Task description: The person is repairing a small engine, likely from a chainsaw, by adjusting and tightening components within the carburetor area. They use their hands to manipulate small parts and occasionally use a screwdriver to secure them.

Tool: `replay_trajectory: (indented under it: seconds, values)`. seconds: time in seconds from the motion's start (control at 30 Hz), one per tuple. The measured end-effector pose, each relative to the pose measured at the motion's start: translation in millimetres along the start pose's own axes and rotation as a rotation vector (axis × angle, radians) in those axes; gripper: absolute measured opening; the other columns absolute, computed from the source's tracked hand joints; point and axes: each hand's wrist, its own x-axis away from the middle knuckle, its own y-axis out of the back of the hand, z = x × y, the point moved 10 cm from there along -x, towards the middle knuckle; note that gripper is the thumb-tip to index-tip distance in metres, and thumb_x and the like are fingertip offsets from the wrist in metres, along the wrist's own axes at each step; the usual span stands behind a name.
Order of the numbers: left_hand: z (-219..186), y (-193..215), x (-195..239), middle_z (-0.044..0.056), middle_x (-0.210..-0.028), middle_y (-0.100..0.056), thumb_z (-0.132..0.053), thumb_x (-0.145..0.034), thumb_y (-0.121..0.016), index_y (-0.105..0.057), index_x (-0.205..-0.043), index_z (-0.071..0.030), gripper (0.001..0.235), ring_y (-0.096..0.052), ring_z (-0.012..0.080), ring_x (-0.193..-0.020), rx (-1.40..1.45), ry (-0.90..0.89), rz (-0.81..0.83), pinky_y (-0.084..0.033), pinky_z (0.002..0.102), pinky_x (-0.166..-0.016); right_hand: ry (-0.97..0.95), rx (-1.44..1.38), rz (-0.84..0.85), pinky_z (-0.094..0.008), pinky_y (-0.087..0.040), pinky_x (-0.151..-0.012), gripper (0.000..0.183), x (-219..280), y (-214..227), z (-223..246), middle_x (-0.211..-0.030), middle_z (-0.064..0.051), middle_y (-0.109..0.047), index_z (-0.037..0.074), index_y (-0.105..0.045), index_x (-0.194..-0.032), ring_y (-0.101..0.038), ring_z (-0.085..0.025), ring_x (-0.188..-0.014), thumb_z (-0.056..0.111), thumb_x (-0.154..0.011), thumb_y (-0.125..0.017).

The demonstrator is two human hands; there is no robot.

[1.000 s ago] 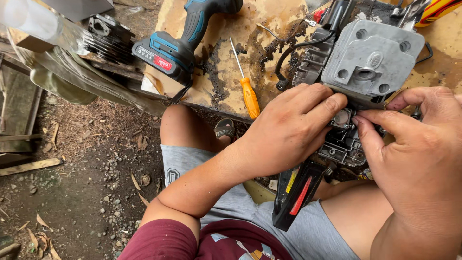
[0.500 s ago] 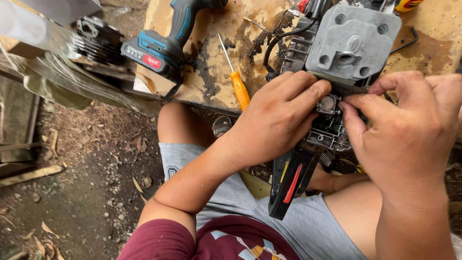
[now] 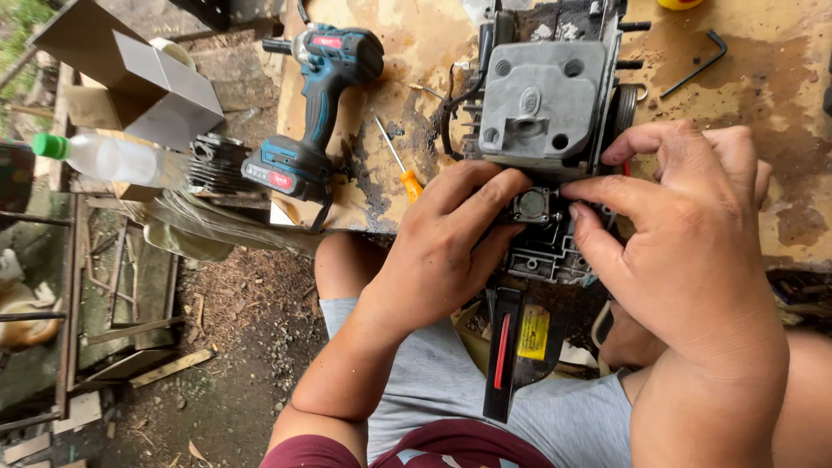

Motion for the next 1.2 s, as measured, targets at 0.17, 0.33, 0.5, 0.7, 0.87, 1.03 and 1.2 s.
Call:
replay_trajectory:
  seconds: [0.17,0.33,0.5,0.7,0.87,1.03,1.2]
  values:
    - [-6.7,1.0,-2.1,0.012,-0.127,-0.061,-0.005,-0.093,-0.075,-0.058,-0.134,-0.007,0.043,-0.063,0.0306,-0.112,-0.100,0.024,-0.007,-0.053,0.039,-0.095,-0.006,-0.114,0.034,-0.041,-0.038,-0.098,0.018,-0.3,-6.8,-12.5,-0.116,-0.002,-0.063,0.019,-0.083,-0.095,-0.047,-0.030,-0.112,0.015,-0.077,-0.081]
    - [-26.5,1.0,-7.9,0.011,-0.122,-0.059,-0.001,-0.089,-0.073,-0.060,-0.130,-0.007,0.044,-0.061,0.0313,-0.110,-0.299,-0.060,0.001,-0.051,0.041,-0.099,0.027,-0.215,0.041,-0.039,-0.040,-0.100,0.019,2.8,-6.6,-21.1,-0.115,-0.002,-0.064,0.016,-0.082,-0.098,-0.049,-0.028,-0.107,0.013,-0.079,-0.080]
    - [-31.3,-5.0,-9.3,0.013,-0.121,-0.057,0.001,-0.089,-0.071,-0.061,-0.129,-0.003,0.042,-0.061,0.0321,-0.109,-0.298,-0.033,0.035,-0.051,0.040,-0.098,0.014,-0.301,0.009,-0.032,-0.044,-0.080,0.023,11.0,-5.0,-42.2,-0.110,-0.005,-0.064,0.012,-0.081,-0.108,-0.056,-0.020,-0.093,0.006,-0.086,-0.079]
    - [-35.9,-7.5,-9.9,0.012,-0.120,-0.058,0.003,-0.090,-0.071,-0.060,-0.125,-0.003,0.037,-0.062,0.0302,-0.108,-0.250,-0.056,0.012,-0.053,0.038,-0.096,-0.012,-0.356,-0.012,-0.031,-0.043,-0.073,0.024,15.2,-3.2,-55.6,-0.109,-0.013,-0.062,0.007,-0.080,-0.107,-0.053,-0.020,-0.086,0.001,-0.084,-0.078]
    - [-22.9,-7.3,-6.1,0.010,-0.116,-0.060,0.004,-0.088,-0.075,-0.062,-0.119,-0.006,0.035,-0.064,0.0285,-0.105,-0.198,-0.023,-0.037,-0.054,0.037,-0.092,-0.014,-0.370,0.011,-0.034,-0.043,-0.073,0.025,13.5,-6.3,-56.5,-0.106,-0.013,-0.062,0.005,-0.080,-0.107,-0.052,-0.021,-0.083,0.001,-0.083,-0.079]
    - [-7.6,-1.4,0.3,0.008,-0.116,-0.059,0.001,-0.092,-0.077,-0.062,-0.116,-0.006,0.029,-0.064,0.0264,-0.108,-0.109,-0.029,-0.037,-0.055,0.035,-0.094,0.017,-0.426,0.017,-0.031,-0.043,-0.084,0.020,24.6,-20.1,-65.0,-0.108,-0.012,-0.058,0.006,-0.077,-0.114,-0.054,-0.021,-0.098,0.006,-0.094,-0.076]
    - [-8.6,0.5,1.5,0.007,-0.118,-0.059,-0.002,-0.095,-0.077,-0.060,-0.117,-0.007,0.028,-0.063,0.0263,-0.110,-0.129,-0.087,-0.023,-0.053,0.035,-0.097,0.002,-0.514,0.064,-0.027,-0.041,-0.088,0.017,37.4,-40.4,-77.7,-0.114,-0.009,-0.055,0.006,-0.074,-0.119,-0.052,-0.017,-0.103,0.010,-0.103,-0.075]
